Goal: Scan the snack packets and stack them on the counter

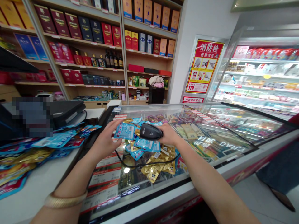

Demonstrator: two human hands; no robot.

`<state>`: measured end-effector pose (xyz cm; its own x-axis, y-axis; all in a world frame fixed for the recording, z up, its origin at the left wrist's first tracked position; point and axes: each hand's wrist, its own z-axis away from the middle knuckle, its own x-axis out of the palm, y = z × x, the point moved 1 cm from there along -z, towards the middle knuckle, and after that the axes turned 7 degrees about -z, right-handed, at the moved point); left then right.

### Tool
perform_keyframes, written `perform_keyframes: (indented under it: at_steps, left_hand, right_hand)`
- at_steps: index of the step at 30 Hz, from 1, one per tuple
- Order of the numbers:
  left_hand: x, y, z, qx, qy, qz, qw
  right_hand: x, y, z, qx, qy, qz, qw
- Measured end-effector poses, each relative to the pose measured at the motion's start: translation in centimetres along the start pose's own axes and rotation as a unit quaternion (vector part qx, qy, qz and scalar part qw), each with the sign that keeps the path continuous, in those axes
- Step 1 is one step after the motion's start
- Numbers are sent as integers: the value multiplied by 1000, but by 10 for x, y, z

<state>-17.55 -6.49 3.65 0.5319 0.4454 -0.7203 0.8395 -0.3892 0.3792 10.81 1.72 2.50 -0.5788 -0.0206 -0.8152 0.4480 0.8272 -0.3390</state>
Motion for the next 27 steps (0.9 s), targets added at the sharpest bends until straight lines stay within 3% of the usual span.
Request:
perform_keyframes:
  at_steps: [23,27]
  left_hand:
    - [4,-3,1,10,8,-3,1000]
    - [-4,-6,0,-15,54,-16,998]
  right_hand:
    - [2,2,-2,-8,-3,21,1000]
    - [3,4,0,5,8,21,1000]
